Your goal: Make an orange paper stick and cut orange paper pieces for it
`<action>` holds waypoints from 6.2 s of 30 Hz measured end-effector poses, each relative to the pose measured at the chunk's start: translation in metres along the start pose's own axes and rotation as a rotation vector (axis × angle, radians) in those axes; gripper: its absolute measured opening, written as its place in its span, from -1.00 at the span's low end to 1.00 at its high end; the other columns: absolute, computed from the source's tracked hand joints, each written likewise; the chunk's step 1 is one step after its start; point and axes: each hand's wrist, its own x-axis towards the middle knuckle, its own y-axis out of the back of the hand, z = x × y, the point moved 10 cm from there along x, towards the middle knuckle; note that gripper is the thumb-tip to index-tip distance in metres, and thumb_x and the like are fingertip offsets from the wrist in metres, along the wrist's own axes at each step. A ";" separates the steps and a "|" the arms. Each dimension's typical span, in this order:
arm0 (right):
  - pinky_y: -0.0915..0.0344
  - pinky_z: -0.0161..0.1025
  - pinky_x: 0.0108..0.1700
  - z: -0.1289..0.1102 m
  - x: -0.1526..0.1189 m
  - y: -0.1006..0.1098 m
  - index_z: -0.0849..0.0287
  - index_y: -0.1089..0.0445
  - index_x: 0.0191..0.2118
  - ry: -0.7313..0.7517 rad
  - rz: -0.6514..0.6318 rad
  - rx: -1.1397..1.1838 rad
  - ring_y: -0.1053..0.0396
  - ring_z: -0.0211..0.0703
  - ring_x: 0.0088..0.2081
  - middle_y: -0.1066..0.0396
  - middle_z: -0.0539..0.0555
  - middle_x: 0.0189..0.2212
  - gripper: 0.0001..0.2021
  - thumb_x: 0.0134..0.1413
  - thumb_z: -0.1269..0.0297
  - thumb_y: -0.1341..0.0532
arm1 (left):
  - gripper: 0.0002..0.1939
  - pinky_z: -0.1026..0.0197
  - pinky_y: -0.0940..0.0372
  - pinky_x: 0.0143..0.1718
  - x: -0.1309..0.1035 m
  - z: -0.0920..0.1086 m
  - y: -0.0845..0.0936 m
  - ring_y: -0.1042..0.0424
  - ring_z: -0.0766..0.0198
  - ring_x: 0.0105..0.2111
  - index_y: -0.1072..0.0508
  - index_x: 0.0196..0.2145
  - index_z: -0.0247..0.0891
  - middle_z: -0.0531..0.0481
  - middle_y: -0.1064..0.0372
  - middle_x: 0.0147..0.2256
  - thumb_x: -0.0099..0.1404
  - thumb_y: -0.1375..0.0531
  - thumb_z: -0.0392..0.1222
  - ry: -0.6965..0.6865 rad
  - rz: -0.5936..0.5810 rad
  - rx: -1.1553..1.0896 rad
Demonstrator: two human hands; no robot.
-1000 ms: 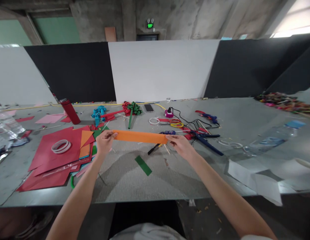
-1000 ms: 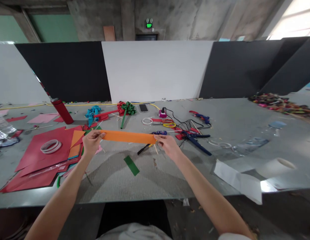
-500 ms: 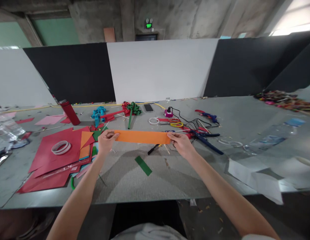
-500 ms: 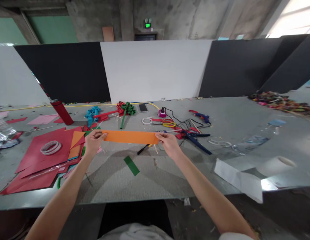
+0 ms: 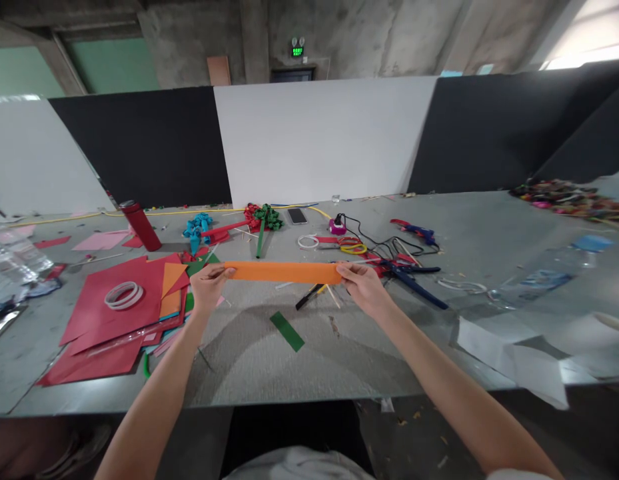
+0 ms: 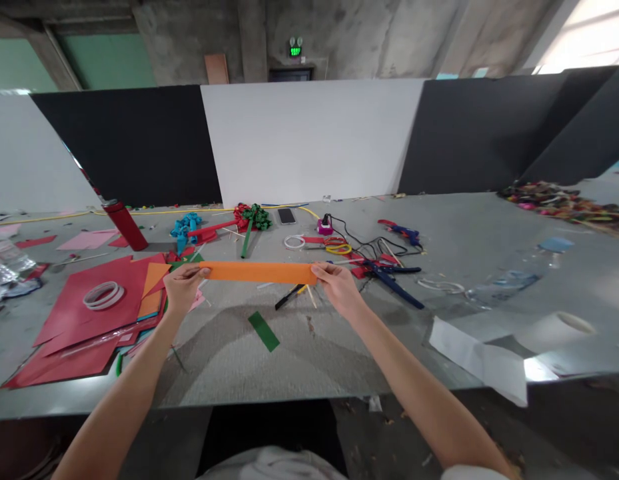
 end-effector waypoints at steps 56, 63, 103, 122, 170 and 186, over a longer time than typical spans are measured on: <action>-0.39 -0.17 -0.10 -0.002 -0.002 0.001 0.06 -0.55 -0.48 0.092 0.097 -0.010 -0.42 -0.06 -0.15 -0.48 0.05 -0.30 -0.65 -0.44 0.04 -0.59 | -0.66 0.33 -0.25 -0.51 0.001 -0.028 -0.020 -0.35 0.37 -0.54 -0.50 -0.45 -0.25 0.07 -0.41 -0.51 -0.09 -0.46 0.00 0.214 -0.052 -0.226; -0.41 -0.15 -0.14 -0.003 -0.001 0.006 0.03 -0.53 -0.50 0.131 0.119 0.012 -0.43 -0.05 -0.18 -0.48 0.05 -0.34 -0.65 -0.43 0.03 -0.59 | -0.70 0.29 -0.30 -0.46 0.002 -0.018 -0.022 -0.40 0.32 -0.51 -0.54 -0.48 -0.26 0.03 -0.45 -0.49 -0.06 -0.46 -0.01 0.171 -0.130 -0.152; -0.43 -0.24 -0.16 0.005 0.005 0.011 0.10 -0.54 -0.49 0.075 0.084 0.092 -0.45 -0.15 -0.24 -0.49 0.04 -0.33 -0.71 -0.38 0.17 -0.59 | -0.77 0.24 -0.36 -0.45 0.002 -0.012 -0.018 -0.46 0.23 -0.49 -0.65 -0.41 -0.28 -0.06 -0.55 -0.47 0.05 -0.41 -0.05 0.022 -0.160 0.023; -0.34 -0.21 -0.11 0.002 0.003 0.007 0.14 -0.55 -0.46 0.176 0.079 -0.201 -0.43 -0.04 -0.11 -0.50 0.12 -0.23 -0.64 -0.33 -0.02 -0.52 | -0.81 0.12 -0.38 -0.19 0.005 0.016 -0.009 -0.37 0.23 -0.35 -0.42 -0.68 -0.21 -0.01 -0.28 -0.41 0.04 -0.25 -0.28 -0.131 -0.082 -0.065; -0.08 -0.30 -0.54 0.003 0.001 0.010 0.17 -0.60 -0.37 0.027 0.081 -0.181 -0.17 -0.34 -0.55 -0.44 -0.01 -0.50 -0.62 -0.32 0.03 -0.54 | -0.78 0.31 0.05 -0.58 0.008 0.009 -0.016 -0.04 0.41 -0.59 -0.58 -0.54 -0.27 0.13 -0.12 -0.65 0.04 -0.40 -0.05 -0.020 -0.212 0.123; -0.11 -0.36 -0.70 0.001 -0.007 -0.001 0.19 -0.57 -0.37 -0.031 0.036 -0.054 -0.51 -0.12 -0.50 -0.59 0.16 -0.43 -0.64 -0.29 0.08 -0.55 | -0.69 0.28 -0.37 -0.50 0.000 -0.011 -0.031 -0.37 0.33 -0.62 -0.62 -0.42 -0.33 0.01 -0.42 -0.63 -0.01 -0.44 -0.01 0.285 -0.293 -0.081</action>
